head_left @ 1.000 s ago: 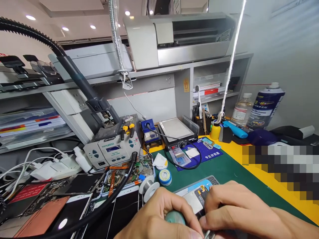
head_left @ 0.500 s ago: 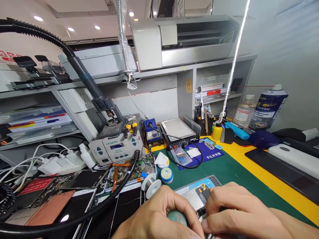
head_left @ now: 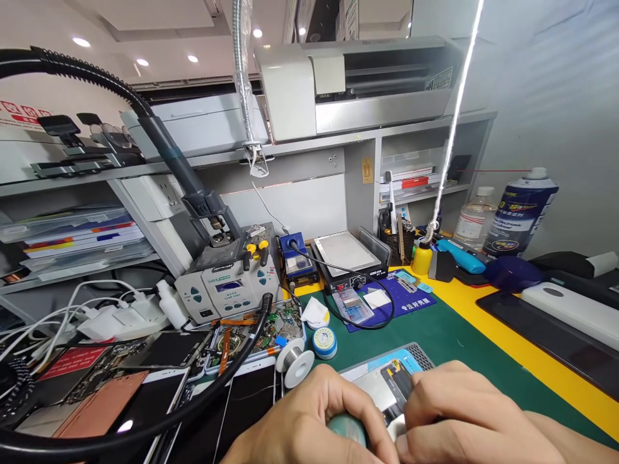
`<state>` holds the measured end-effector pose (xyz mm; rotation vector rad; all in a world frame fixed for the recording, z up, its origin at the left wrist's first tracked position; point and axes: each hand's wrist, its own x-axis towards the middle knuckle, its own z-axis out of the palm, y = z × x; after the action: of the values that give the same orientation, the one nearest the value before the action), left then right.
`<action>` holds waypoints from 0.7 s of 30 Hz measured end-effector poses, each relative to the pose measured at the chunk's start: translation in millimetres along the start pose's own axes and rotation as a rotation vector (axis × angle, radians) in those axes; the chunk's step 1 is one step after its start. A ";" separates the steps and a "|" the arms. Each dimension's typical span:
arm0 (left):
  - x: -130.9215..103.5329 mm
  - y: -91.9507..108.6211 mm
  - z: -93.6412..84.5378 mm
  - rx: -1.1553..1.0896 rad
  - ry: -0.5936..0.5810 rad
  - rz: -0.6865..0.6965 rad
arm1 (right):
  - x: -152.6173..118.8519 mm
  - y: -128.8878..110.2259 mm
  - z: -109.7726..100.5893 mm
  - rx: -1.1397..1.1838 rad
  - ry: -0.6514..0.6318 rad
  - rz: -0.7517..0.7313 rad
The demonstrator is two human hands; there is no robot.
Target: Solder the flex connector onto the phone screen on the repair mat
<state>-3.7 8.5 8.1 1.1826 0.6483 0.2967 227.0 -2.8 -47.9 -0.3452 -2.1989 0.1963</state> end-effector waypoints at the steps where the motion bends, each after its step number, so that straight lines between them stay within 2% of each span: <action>1: -0.8 0.0 0.8 0.022 0.011 -0.010 | -0.5 0.8 0.4 0.001 0.006 0.000; 7: -14.0 1.4 5.6 0.255 0.285 -0.092 | 0.0 1.0 0.4 0.030 0.016 -0.010; 16: -15.6 6.8 9.7 0.248 0.295 -0.059 | -0.8 0.4 -0.5 0.074 -0.008 0.008; 21: -15.6 1.4 10.3 0.224 0.325 -0.066 | 0.3 0.4 -0.9 0.086 -0.019 -0.014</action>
<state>-9.5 -7.1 16.6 1.3358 1.0236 0.3714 227.6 -2.4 -47.2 -0.2813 -2.2035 0.2862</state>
